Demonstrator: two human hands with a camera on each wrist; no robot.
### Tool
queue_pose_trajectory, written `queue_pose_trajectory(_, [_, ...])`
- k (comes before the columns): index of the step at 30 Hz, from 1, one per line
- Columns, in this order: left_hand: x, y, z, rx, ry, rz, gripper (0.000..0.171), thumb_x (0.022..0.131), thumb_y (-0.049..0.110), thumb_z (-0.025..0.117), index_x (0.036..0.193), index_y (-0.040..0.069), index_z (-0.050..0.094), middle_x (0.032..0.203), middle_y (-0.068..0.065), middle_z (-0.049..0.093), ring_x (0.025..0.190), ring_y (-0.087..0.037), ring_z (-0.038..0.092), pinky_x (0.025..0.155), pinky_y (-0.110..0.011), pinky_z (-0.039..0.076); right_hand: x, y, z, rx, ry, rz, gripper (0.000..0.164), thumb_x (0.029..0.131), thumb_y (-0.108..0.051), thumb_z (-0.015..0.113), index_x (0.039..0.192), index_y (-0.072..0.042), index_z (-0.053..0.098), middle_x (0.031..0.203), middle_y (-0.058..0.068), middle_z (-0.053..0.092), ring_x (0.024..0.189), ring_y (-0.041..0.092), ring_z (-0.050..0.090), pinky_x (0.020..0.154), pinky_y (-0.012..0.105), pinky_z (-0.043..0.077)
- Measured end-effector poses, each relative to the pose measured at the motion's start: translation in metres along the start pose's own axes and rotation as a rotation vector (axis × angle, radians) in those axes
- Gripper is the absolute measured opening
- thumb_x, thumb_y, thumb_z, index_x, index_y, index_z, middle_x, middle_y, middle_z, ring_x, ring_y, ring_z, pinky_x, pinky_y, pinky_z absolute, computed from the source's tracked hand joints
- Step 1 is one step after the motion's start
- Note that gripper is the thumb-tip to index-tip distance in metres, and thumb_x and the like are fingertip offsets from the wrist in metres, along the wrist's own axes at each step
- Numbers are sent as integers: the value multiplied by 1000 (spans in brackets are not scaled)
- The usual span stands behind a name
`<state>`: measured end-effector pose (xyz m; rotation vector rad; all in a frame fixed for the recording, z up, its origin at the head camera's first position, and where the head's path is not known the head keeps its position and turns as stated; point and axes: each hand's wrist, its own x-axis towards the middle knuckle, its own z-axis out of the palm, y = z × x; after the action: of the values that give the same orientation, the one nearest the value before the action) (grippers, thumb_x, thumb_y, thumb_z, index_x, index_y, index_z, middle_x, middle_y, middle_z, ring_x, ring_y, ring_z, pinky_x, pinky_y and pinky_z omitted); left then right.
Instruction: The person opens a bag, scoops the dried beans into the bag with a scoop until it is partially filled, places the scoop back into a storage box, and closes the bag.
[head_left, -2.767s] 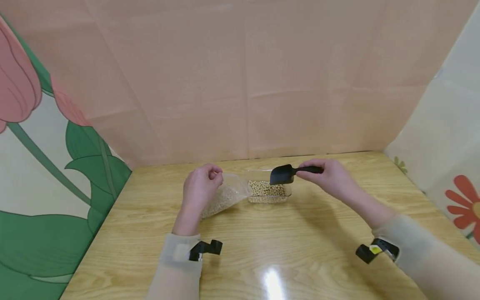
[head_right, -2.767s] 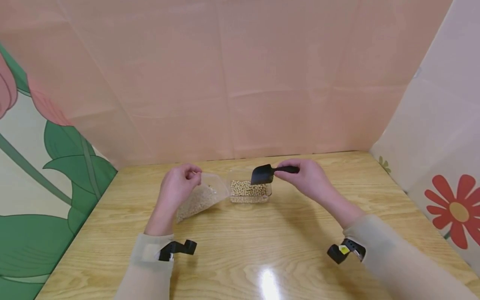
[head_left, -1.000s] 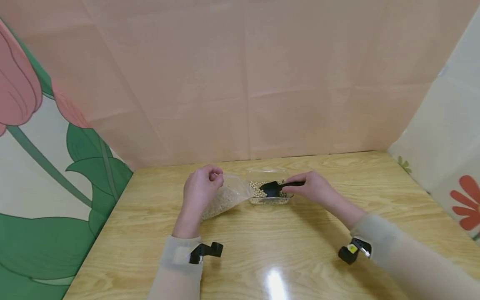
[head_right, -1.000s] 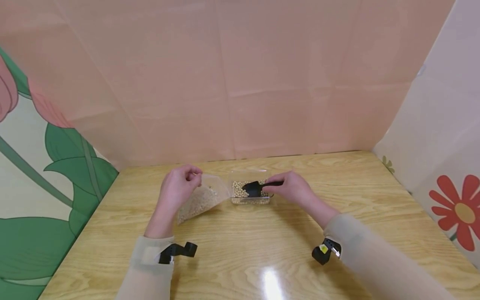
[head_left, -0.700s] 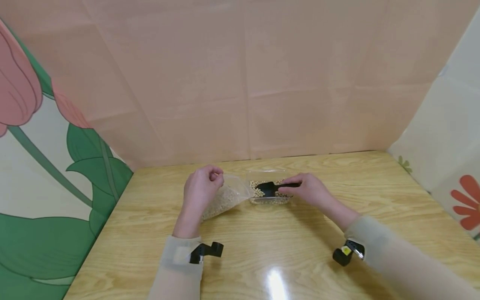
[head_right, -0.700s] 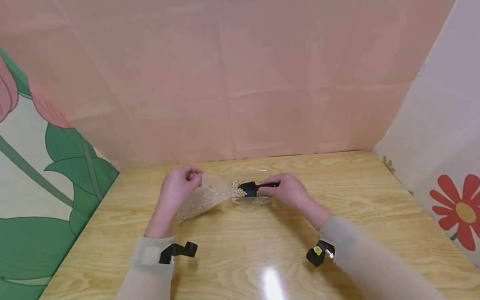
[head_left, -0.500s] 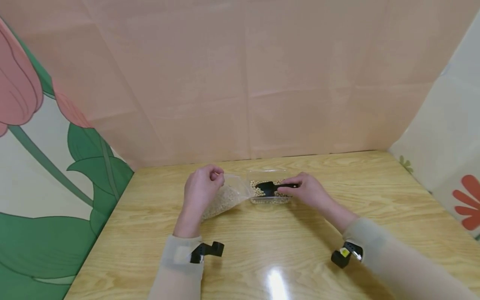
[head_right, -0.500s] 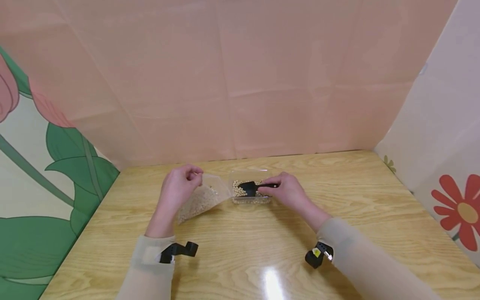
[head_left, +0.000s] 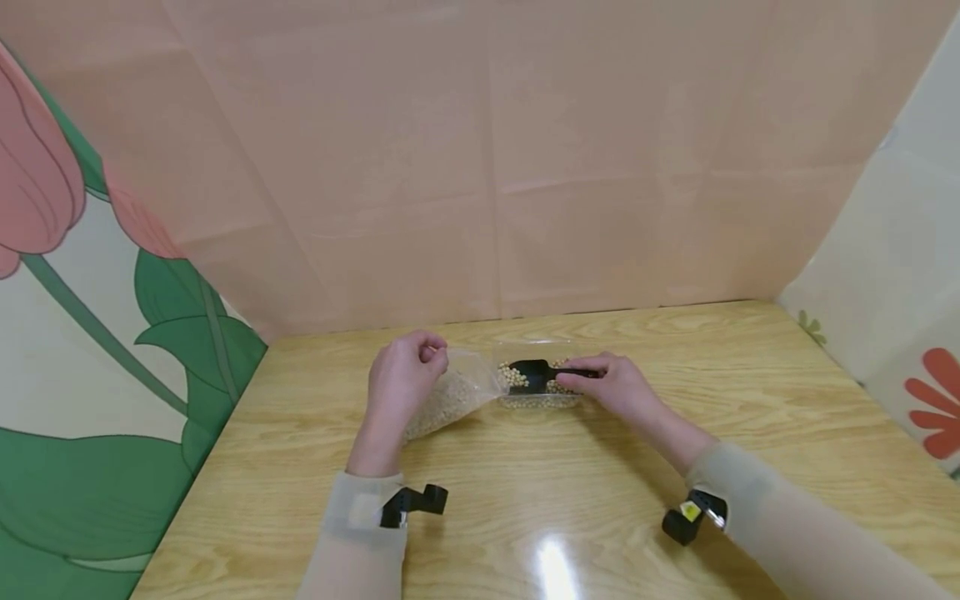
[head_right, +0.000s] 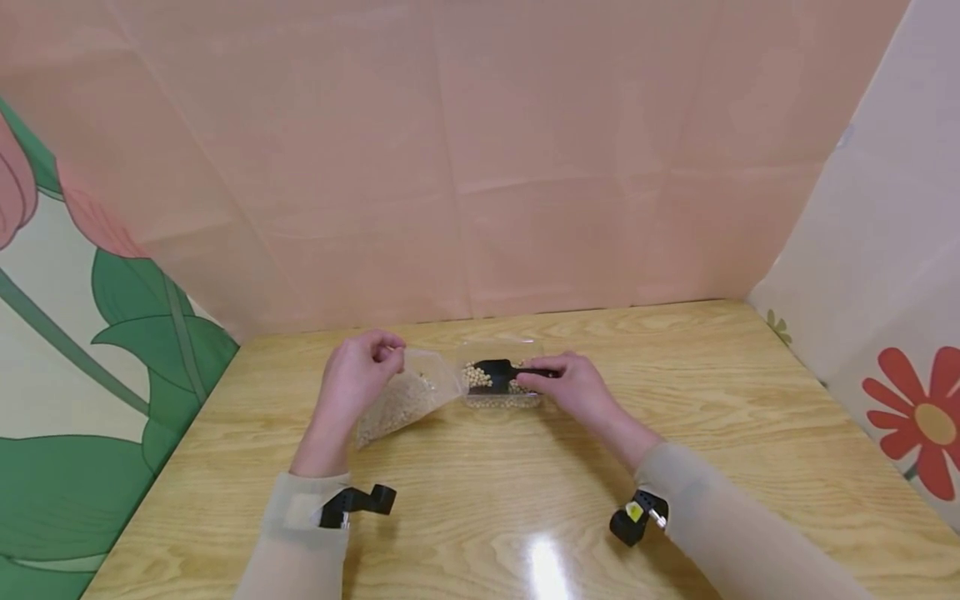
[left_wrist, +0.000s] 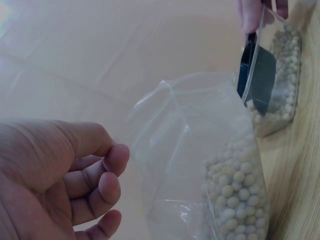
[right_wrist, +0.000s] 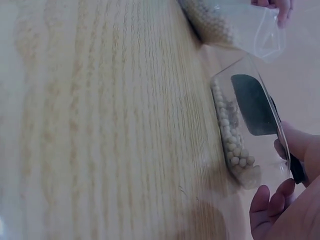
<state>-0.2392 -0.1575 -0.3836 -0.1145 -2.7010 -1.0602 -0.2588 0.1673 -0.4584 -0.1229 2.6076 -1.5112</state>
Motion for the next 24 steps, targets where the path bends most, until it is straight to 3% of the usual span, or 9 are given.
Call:
queue_pose_trajectory(5, [0, -1, 0, -3, -8, -9, 13, 103, 17, 73, 111, 11, 82, 87, 1, 75, 69, -18, 63, 68, -37, 49, -3, 1, 2, 24, 10, 29, 53, 99, -45, 83, 140, -13, 76, 158, 19, 58, 148, 45, 49, 121, 62, 39])
queue_pose_trajectory(9, [0, -2, -1, -2, -14, -15, 13, 103, 17, 73, 111, 11, 81, 87, 1, 75, 69, -17, 63, 68, -36, 49, -6, 2, 4, 65, 21, 63, 56, 98, -47, 83, 144, -15, 74, 161, 19, 56, 123, 38, 62, 102, 53, 54])
queue_pose_trajectory(12, [0, -2, -1, -1, -16, -16, 13, 103, 17, 73, 111, 10, 81, 88, 1, 75, 69, -18, 63, 68, -37, 49, -8, 3, 6, 108, 33, 69, 57, 99, -45, 83, 146, -15, 72, 161, 19, 55, 108, 29, 63, 89, 41, 54])
queue_pose_trajectory(14, [0, -3, -1, 0, -14, -16, 13, 104, 17, 73, 111, 10, 81, 88, 0, 75, 70, -18, 63, 68, -37, 49, -9, 4, 6, 134, 41, 74, 58, 99, -45, 83, 147, -15, 72, 161, 18, 55, 112, 32, 64, 93, 44, 54])
queue_pose_trajectory(16, [0, -4, 0, -1, -12, -17, 13, 104, 17, 73, 111, 10, 81, 88, 0, 75, 69, -18, 64, 68, -37, 49, -10, 5, 5, 156, 50, 77, 59, 99, -47, 83, 147, -14, 72, 161, 18, 55, 126, 35, 61, 104, 48, 52])
queue_pose_trajectory(20, [1, -5, 0, 0, -9, -17, 13, 104, 16, 73, 111, 10, 81, 88, 1, 75, 70, -18, 64, 69, -37, 49, -12, 3, 0, 214, 60, 92, 63, 97, -50, 84, 146, -14, 72, 162, 16, 55, 147, 38, 49, 121, 56, 39])
queue_pose_trajectory(24, [1, -5, -1, -2, -11, -19, 13, 103, 17, 73, 111, 10, 81, 87, 0, 75, 71, -18, 64, 70, -37, 49, -16, -2, -6, 246, 57, 91, 67, 97, -50, 84, 149, -11, 69, 164, 16, 53, 151, 40, 45, 124, 60, 34])
